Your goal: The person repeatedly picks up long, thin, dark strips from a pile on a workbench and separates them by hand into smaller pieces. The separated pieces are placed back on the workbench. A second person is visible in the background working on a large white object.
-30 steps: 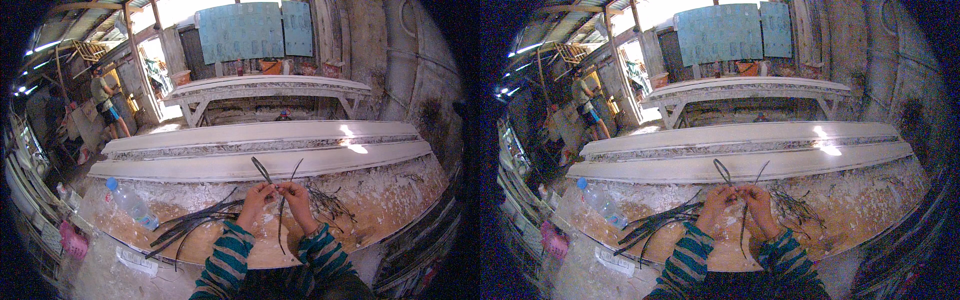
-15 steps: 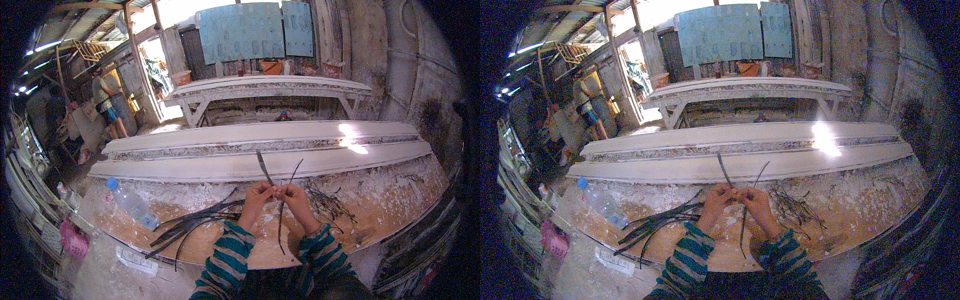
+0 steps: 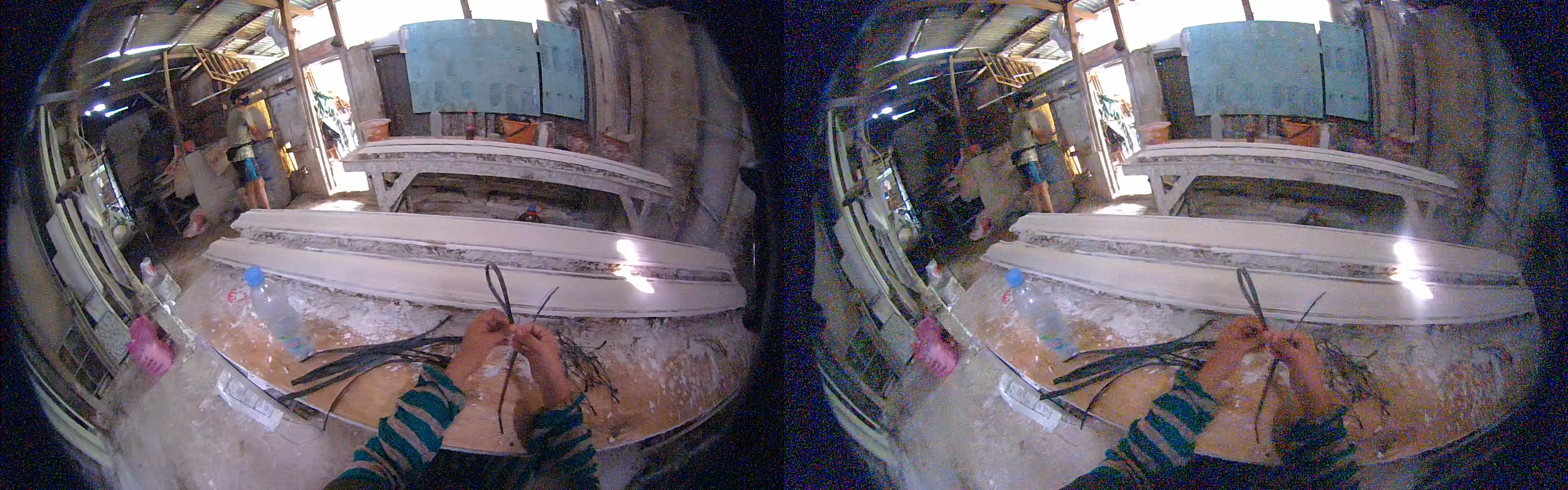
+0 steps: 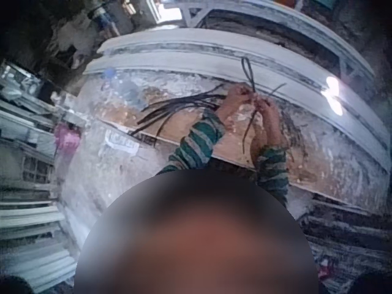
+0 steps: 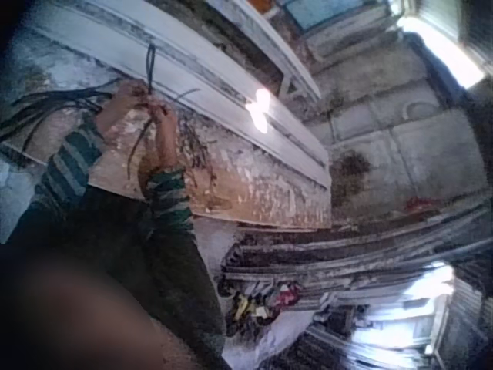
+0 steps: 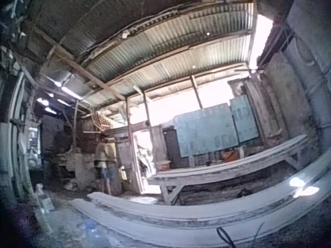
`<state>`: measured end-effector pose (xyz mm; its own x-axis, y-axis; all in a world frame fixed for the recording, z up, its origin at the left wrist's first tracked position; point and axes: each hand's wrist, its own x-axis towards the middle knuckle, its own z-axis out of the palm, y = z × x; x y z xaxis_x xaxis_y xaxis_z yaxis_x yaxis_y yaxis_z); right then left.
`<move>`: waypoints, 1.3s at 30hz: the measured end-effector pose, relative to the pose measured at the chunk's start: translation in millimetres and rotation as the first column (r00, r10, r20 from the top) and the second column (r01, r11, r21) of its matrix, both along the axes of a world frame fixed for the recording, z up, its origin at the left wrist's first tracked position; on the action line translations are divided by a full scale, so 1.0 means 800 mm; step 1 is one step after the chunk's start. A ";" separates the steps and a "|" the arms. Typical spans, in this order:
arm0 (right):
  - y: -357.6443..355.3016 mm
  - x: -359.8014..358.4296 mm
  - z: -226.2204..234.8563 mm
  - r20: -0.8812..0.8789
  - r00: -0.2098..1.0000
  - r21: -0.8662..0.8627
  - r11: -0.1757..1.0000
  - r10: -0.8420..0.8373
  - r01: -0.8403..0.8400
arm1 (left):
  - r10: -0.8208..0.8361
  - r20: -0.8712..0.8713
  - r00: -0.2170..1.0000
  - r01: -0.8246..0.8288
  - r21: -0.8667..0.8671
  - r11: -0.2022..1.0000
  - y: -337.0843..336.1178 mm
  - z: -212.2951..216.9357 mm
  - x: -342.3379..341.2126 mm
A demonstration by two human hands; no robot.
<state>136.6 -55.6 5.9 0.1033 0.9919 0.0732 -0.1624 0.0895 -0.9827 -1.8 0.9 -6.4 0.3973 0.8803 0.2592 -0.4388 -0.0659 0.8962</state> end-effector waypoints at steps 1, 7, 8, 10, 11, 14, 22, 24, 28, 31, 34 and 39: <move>0.003 0.002 -0.003 -0.067 0.997 -0.003 0.999 0.035 -0.036 | 0.001 0.016 1.000 -0.001 0.015 1.000 -0.001 0.001 0.000; 0.007 0.009 -0.008 -0.320 0.933 0.072 0.986 0.164 -0.148 | 0.012 -0.085 0.996 -0.005 0.083 0.997 -0.001 0.004 0.000; 0.005 0.008 -0.007 -0.337 0.926 0.086 0.984 0.173 -0.153 | -0.050 -0.014 0.999 0.051 0.048 0.998 -0.001 0.004 0.000; 0.002 0.006 -0.003 -0.345 0.926 0.101 0.987 0.156 -0.128 | -0.091 0.051 0.994 0.091 0.014 0.996 -0.002 0.006 0.001; 0.002 0.004 -0.002 -0.338 0.932 0.102 0.990 0.128 -0.099 | -0.074 0.042 0.996 0.074 0.012 0.997 -0.003 0.007 0.001; 0.003 0.000 -0.001 -0.320 0.945 0.097 0.995 0.064 -0.034 | -0.041 -0.001 0.999 0.041 -0.026 0.999 -0.006 0.011 -0.002; -0.008 -0.009 0.010 0.352 0.867 0.471 0.867 -0.353 0.162 | -0.076 -0.025 0.997 0.071 -0.151 0.986 -0.004 0.009 -0.004; -0.013 -0.011 0.017 0.497 0.732 0.598 0.795 -0.466 0.100 | -0.132 -0.007 0.991 0.127 -0.233 0.964 -0.001 0.006 -0.008; -0.018 -0.015 0.027 0.559 0.570 0.731 0.682 -0.602 0.004 | -0.209 -0.020 0.978 0.197 -0.259 0.946 0.004 0.004 -0.018; -0.022 -0.020 0.028 0.580 0.585 0.703 0.711 -0.566 -0.009 | -0.254 0.000 0.967 0.243 -0.296 0.924 0.004 0.004 -0.023; -0.022 -0.022 0.029 0.581 0.693 0.647 0.759 -0.427 -0.074 | -0.277 -0.010 0.961 0.257 -0.344 0.903 0.006 0.006 -0.025; -0.018 -0.021 0.019 0.626 0.727 0.507 0.855 -0.282 -0.105 | -0.300 -0.011 0.954 0.279 -0.337 0.899 0.007 0.008 -0.030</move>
